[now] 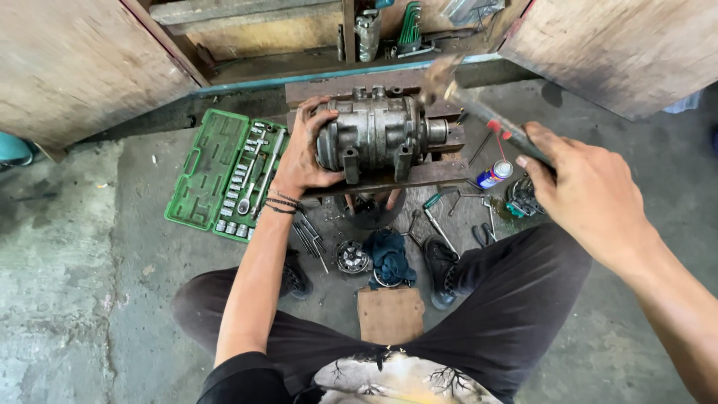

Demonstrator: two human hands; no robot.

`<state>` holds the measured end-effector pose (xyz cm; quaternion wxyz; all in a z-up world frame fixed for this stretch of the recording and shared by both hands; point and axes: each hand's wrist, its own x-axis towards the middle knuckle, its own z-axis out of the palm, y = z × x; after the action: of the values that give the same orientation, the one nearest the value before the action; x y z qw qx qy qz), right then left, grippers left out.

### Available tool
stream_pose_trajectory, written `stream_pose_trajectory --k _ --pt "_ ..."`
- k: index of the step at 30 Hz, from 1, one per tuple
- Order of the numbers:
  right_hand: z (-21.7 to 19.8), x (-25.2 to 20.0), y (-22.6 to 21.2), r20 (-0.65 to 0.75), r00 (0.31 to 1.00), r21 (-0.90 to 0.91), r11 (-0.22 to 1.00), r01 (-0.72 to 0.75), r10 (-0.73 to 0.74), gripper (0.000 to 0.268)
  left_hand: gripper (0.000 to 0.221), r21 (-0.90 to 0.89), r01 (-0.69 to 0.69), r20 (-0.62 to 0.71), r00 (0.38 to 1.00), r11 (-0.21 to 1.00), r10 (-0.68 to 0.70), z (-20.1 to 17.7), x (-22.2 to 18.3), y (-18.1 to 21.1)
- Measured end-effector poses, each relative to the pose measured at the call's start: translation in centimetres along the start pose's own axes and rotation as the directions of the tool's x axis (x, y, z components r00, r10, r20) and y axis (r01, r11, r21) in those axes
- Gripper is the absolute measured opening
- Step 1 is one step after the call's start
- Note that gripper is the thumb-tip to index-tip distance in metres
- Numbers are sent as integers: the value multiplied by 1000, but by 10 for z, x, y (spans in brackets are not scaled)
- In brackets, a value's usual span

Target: Disassembling an automotive AC compressor using a hammer and manual prying

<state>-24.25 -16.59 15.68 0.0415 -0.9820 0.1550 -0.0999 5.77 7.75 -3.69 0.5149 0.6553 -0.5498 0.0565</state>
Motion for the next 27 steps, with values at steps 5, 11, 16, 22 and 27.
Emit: stream_pose_trajectory --k 5,11,16,22,27 --pt "1 3 -1 10 1000 -10 1000 16 -16 41 99 32 -22 -3 1000 999 22 0 1 2" --pt "2 -14 4 11 998 64 996 -66 66 42 101 -13 -41 -11 999 999 41 0 1 -4" --pt "20 -39 4 -52 990 198 973 -121 134 41 95 13 14 -32 999 1000 -14 -5 9 8" --pt "38 -50 -9 -129 975 374 920 -120 180 42 96 -13 87 -96 992 996 -87 -7 23 11" --pt "82 -51 5 -275 957 334 942 3 95 36 100 -7 201 -75 977 980 -201 -4 40 -16"
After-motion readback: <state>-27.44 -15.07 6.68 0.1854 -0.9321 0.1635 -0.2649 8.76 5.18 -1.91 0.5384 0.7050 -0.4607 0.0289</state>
